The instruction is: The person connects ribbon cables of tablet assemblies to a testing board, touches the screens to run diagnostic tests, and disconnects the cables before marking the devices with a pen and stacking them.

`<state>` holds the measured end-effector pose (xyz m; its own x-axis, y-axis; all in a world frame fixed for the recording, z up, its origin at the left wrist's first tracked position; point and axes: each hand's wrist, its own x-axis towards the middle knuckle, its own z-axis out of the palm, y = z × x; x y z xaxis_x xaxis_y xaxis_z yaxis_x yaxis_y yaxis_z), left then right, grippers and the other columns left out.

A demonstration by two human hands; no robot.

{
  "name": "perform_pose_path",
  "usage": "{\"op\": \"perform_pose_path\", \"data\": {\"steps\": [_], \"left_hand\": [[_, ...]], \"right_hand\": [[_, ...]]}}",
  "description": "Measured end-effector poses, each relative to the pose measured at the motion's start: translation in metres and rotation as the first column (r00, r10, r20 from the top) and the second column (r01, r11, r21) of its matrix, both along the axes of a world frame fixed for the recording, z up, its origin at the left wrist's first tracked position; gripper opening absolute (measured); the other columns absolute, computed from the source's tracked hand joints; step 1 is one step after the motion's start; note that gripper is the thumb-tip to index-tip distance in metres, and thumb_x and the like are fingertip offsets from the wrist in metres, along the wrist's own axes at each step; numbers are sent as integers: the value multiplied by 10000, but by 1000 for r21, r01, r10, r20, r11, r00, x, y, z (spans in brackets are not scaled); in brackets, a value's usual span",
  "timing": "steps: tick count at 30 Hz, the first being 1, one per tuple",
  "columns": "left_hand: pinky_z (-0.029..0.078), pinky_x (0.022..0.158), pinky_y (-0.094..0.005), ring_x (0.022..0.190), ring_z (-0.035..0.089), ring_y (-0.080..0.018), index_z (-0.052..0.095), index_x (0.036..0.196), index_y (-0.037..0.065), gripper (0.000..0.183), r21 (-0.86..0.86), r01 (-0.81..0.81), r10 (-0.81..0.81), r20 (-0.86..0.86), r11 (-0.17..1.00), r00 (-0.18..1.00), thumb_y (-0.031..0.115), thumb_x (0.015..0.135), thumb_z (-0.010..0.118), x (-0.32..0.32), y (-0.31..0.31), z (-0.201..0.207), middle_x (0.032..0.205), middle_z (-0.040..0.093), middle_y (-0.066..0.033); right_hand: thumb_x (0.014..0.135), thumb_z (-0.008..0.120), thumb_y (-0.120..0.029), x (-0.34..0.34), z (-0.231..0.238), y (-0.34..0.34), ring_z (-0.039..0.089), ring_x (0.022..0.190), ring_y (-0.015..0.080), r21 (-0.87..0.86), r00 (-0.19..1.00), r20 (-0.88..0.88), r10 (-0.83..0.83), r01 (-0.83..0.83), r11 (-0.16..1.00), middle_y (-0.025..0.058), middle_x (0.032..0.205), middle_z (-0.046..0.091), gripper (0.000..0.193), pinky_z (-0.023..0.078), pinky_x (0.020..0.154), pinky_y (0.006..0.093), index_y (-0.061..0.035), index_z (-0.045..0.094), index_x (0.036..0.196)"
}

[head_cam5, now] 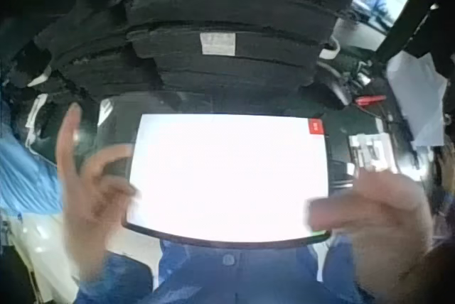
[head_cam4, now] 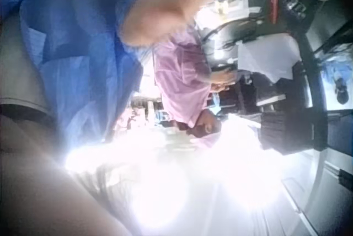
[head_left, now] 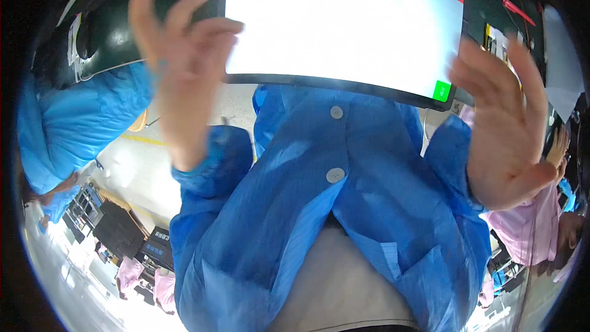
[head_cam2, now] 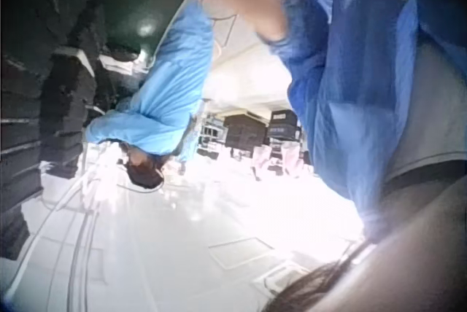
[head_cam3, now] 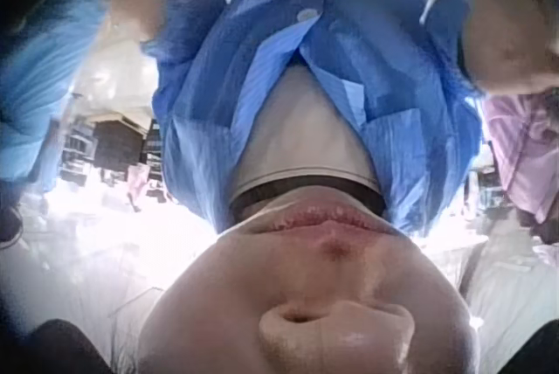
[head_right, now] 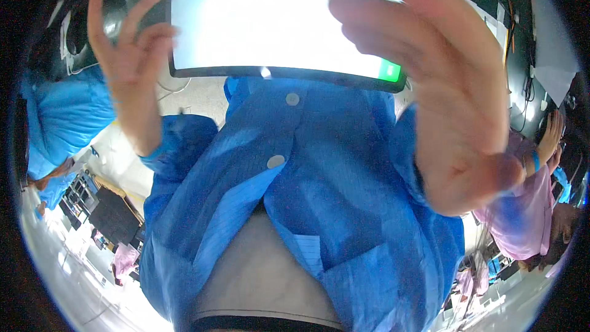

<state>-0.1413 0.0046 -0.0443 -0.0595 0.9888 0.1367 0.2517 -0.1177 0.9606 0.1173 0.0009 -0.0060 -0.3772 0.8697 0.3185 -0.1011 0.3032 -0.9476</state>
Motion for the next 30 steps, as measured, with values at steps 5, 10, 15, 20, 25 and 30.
{"op": "perform_pose_path", "data": {"steps": [5, 10, 15, 20, 25, 30], "left_hand": [[495, 861, -277, 940, 641, -188, 377, 1375, 33, 556, 113, -183, 196, -122, 977, 973, 90, 878, 617, -87, 14, -4, 1141, 628, -176], [440, 958, -346, 1086, 594, -230, 506, 1300, 36, 449, -42, -29, 29, -15, 999, 999, 244, 910, 582, -70, 11, -1, 1192, 607, -169], [241, 1108, -441, 1329, 349, -345, 460, 1348, 58, 634, 94, 635, -348, -770, 767, 535, 455, 866, 570, -1, 22, 13, 1447, 360, -186], [373, 991, -437, 1206, 465, -364, 648, 1148, 108, 415, 17, 410, -246, -777, 912, 579, 204, 746, 675, 46, 14, -2, 1337, 483, -130], [483, 817, -355, 905, 595, -234, 665, 971, 98, 262, 123, 633, -421, -649, 764, 634, 36, 720, 622, 71, -1, 1, 1032, 601, -34], [402, 918, -408, 1041, 547, -251, 705, 1002, 125, 419, 166, 674, -358, -743, 720, 566, 28, 614, 581, 93, 11, 9, 1204, 584, -58]], "right_hand": [[961, 375, -332, 48, -47, -70, 569, 786, 204, -195, 914, 174, -367, 397, 897, 224, 1051, 598, 478, 448, 677, 284, 94, 590, 981], [871, 499, -29, 18, -79, -89, 535, 1103, 224, -176, 730, 386, -565, 659, 731, 170, 1174, 552, 347, 453, 898, 332, 54, 517, 1207], [736, 703, 23, 4, -87, -81, 563, 1081, 249, 129, 628, 459, -628, 652, 747, 157, 1154, 570, 462, 466, 900, 333, 15, 563, 1176], [672, 775, -13, 9, -84, -76, 609, 883, 230, 241, 576, 543, -611, 590, 770, 141, 1117, 592, 449, 515, 728, 304, -2, 624, 1095], [759, 706, -44, 14, -79, -68, 614, 848, 206, 163, 691, 414, -593, 584, 795, 147, 1070, 608, 338, 515, 714, 290, 21, 622, 1080], [814, 628, -34, 25, -71, -57, 631, 867, 212, -44, 738, 373, -562, 620, 784, 155, 1050, 613, 252, 505, 746, 295, 25, 631, 1059]]}}
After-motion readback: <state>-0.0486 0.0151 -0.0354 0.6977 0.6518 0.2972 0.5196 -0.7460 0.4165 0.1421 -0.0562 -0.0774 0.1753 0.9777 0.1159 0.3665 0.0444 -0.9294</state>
